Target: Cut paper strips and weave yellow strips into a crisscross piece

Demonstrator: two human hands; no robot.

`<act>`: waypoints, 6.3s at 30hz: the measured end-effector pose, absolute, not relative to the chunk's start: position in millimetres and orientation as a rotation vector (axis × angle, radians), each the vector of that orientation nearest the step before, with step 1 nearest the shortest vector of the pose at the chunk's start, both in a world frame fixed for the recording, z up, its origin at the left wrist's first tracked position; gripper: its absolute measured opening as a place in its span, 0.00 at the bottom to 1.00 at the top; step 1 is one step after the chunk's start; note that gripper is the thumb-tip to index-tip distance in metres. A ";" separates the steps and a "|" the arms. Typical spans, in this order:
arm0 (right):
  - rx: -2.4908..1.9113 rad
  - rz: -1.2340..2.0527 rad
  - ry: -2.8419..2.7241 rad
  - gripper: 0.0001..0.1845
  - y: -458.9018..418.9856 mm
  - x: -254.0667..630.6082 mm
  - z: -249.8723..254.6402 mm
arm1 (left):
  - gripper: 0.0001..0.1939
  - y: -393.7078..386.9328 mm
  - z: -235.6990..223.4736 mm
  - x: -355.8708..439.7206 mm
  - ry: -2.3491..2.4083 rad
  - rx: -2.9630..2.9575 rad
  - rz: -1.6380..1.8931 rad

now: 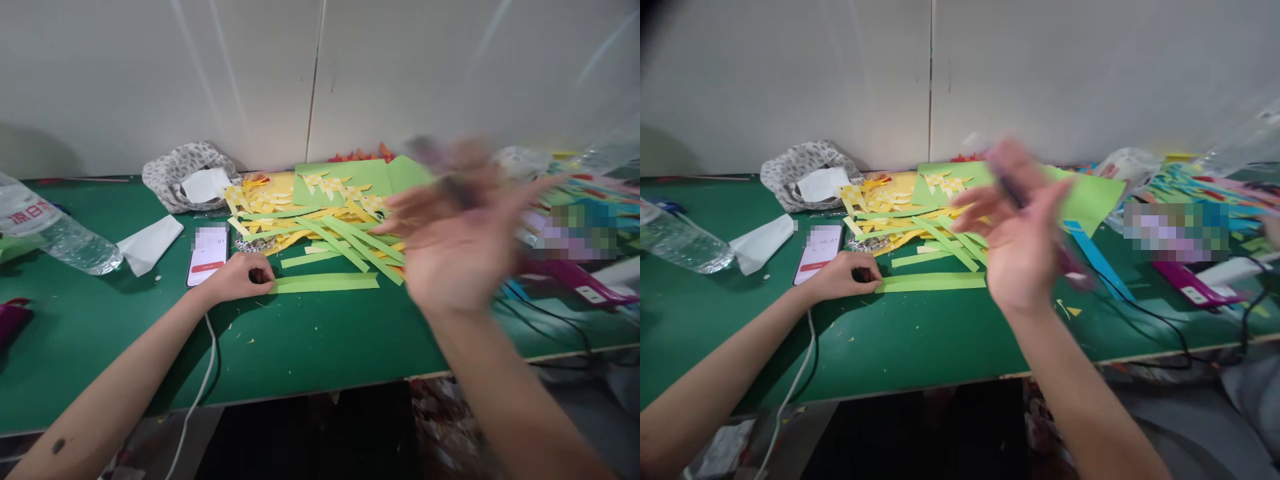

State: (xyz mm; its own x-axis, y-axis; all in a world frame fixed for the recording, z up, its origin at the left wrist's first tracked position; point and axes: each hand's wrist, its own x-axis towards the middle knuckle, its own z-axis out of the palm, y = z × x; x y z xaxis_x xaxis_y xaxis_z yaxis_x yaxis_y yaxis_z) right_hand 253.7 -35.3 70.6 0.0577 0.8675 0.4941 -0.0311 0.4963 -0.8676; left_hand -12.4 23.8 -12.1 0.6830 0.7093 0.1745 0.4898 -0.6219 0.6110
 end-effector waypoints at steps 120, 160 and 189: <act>-1.312 1.250 -1.299 0.13 -27.7 231.8 -17.3 | 0.08 14.3 -6.6 22.4 0.957 2.441 0.402; -1.292 1.198 -1.296 0.17 -21.8 256.2 -19.6 | 0.06 17.5 -12.1 24.9 0.855 2.428 0.470; -1.292 1.156 -1.302 0.14 -17.9 260.4 -18.3 | 0.07 19.5 -10.6 22.7 0.856 2.432 0.431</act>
